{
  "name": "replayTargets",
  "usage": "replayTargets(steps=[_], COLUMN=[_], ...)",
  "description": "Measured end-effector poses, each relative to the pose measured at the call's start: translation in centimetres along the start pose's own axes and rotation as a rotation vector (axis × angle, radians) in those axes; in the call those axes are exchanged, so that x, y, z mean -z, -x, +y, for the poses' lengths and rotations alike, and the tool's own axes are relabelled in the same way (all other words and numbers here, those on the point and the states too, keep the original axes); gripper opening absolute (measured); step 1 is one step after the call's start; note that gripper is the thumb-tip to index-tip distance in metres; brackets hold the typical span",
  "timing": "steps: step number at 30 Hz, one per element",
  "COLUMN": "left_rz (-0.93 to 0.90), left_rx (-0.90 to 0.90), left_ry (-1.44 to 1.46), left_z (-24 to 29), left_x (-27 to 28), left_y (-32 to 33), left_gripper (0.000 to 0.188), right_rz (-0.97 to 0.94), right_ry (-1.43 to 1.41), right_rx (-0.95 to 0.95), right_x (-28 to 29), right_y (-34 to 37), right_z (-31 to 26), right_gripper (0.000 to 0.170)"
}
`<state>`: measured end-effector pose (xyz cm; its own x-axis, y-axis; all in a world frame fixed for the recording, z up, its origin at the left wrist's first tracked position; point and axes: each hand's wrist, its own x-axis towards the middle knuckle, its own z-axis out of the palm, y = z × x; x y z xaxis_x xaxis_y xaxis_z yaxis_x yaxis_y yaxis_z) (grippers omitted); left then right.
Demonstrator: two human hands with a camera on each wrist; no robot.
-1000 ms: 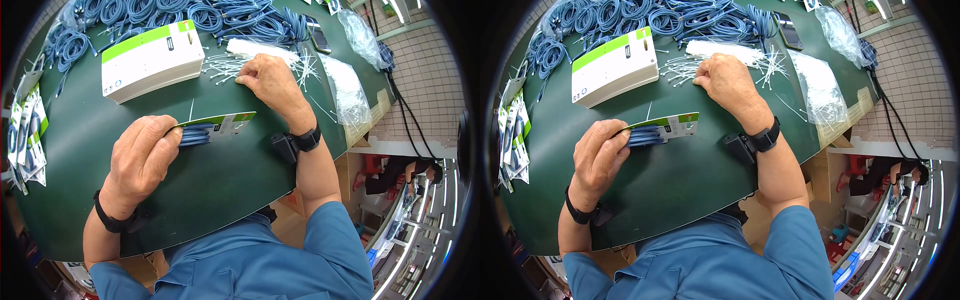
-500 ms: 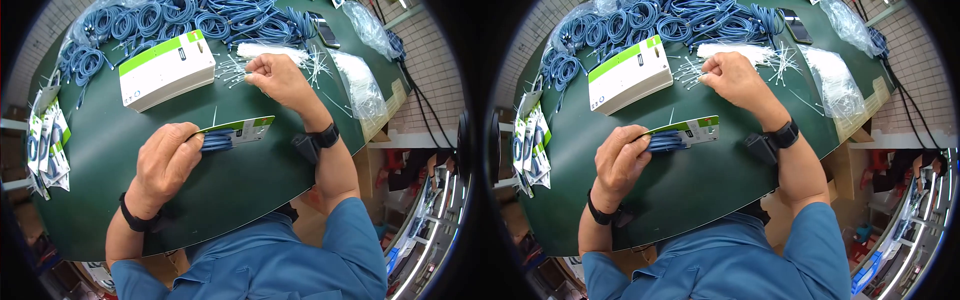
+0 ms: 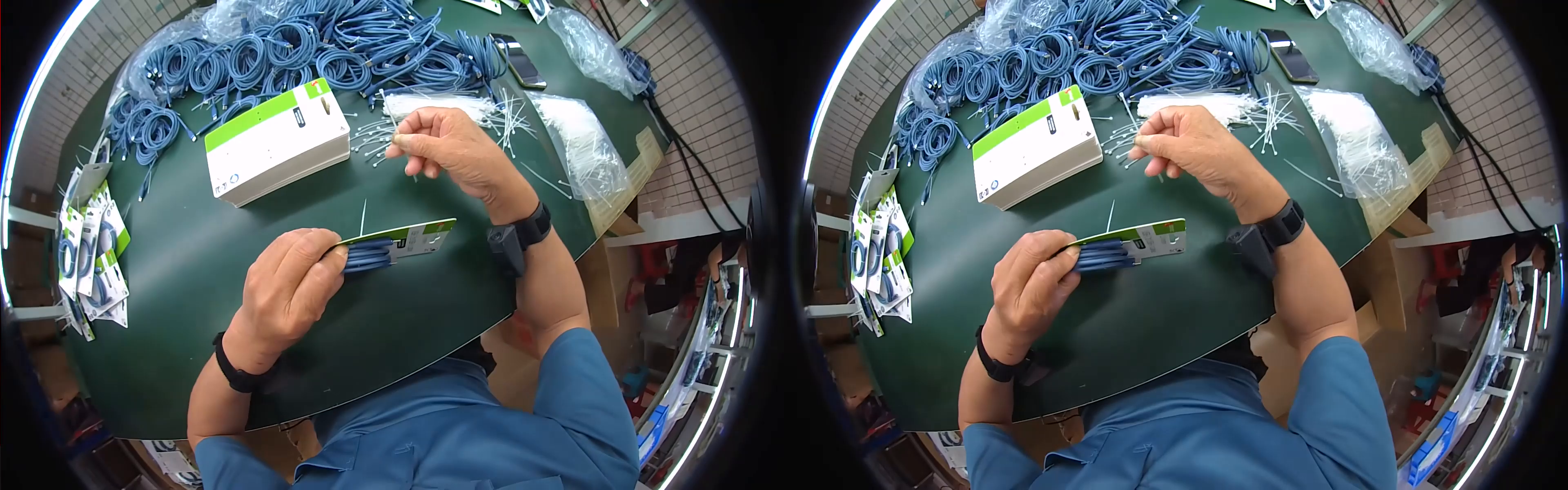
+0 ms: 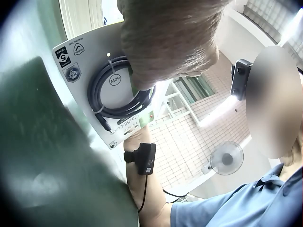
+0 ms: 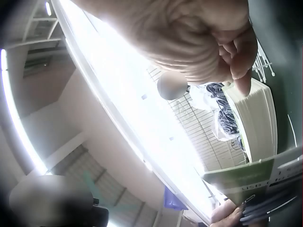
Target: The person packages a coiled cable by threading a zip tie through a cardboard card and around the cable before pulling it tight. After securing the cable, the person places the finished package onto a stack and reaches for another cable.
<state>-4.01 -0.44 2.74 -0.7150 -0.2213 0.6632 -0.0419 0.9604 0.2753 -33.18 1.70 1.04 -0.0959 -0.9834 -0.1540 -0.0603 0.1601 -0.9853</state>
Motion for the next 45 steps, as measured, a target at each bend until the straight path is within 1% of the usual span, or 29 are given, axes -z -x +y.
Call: replayTargets(steps=[1, 4, 5, 8, 9, 10, 12, 14, 17, 20, 22, 24, 26, 29, 30, 32, 38, 41, 42, 45], left_rz=[0.014, 0.023, 0.033, 0.033, 0.035, 0.026, 0.005, 0.006, 0.003, 0.047, 0.040, 0.060, 0.042, 0.032, 0.041, 0.064, 0.043, 0.042, 0.043, 0.041], left_rx=[0.004, -0.047, -0.045, -0.055, -0.053, -0.052, -0.051, -0.052, -0.051, -0.098, -0.100, -0.136, -0.125, -0.137, -0.129, -0.116, -0.092, -0.087, -0.086, -0.086], left_ry=[0.001, -0.034, -0.038, -0.053, -0.056, -0.052, -0.042, -0.045, -0.045, -0.047, -0.041, -0.057, -0.049, -0.064, -0.061, -0.059, -0.038, -0.034, -0.033, -0.032], left_z=[0.1, 0.1, 0.1, 0.1, 0.0, 0.0, -0.2, -0.2, -0.2, 0.0, -0.1, -0.3, -0.5, -0.9, -0.9, -1.0, -1.0, -1.0, -1.0, -1.0], left_x=[-0.2, -0.4, -0.4, -0.6, -0.5, -0.5, -0.4, -0.4, -0.4, -0.4, -0.6, -0.9, -1.3, -1.5, -1.6, -1.8, -1.9, -1.8, -1.8, -1.8], left_y=[0.0, -0.1, -0.1, 0.0, 0.1, 0.2, 0.3, 0.3, 0.1, -0.3, -0.3, -0.1, 0.2, 0.4, 0.4, 0.4, 0.5, 0.5, 0.5, 0.5], left_gripper=[0.030, 0.018, 0.018, 0.015, 0.015, 0.020, 0.030, 0.030, 0.030, 0.018, 0.019, 0.020, 0.020, 0.021, 0.021, 0.022, 0.025, 0.026, 0.027, 0.027], right_rz=[-0.007, -0.025, -0.030, -0.007, 0.008, 0.005, 0.046, 0.067, 0.050, 0.006, -0.019, -0.033, -0.034, -0.132, -0.127, -0.159, -0.214, -0.299, -0.300, -0.296], right_ry=[-0.110, -0.120, -0.134, -0.048, -0.013, -0.012, 0.091, 0.144, 0.154, 0.118, 0.080, -0.044, -0.125, -0.272, -0.289, -0.270, -0.263, -0.188, -0.191, -0.180], right_rx=[-0.003, -0.049, -0.071, -0.046, -0.034, -0.034, -0.006, 0.006, 0.128, 0.118, 0.087, 0.071, 0.044, 0.028, 0.021, 0.018, 0.024, -0.115, -0.115, -0.122], right_x=[-0.2, -0.4, -0.5, -1.1, -1.3, -1.4, -1.6, -1.7, -1.9, -1.8, -2.0, -2.4, -2.8, -3.4, -3.7, -4.3, -4.4, -3.8, -3.9, -4.1], right_y=[0.1, 0.2, 0.1, 0.1, 0.1, 0.0, 0.0, 0.0, 0.4, 0.6, 0.9, 1.0, 1.2, 1.1, 1.2, 1.3, 1.0, 0.3, 0.3, 0.4], right_z=[0.0, -0.2, -0.3, 0.0, 0.1, 0.1, 0.3, 0.2, -0.3, -0.7, -0.5, -0.4, 0.1, 0.7, 0.8, 0.8, 1.7, 2.1, 2.1, 1.9], right_gripper=[0.017, 0.016, 0.016, 0.017, 0.018, 0.018, 0.019, 0.020, 0.021, 0.021, 0.021, 0.020, 0.019, 0.018, 0.018, 0.017, 0.015, 0.015, 0.015, 0.006])
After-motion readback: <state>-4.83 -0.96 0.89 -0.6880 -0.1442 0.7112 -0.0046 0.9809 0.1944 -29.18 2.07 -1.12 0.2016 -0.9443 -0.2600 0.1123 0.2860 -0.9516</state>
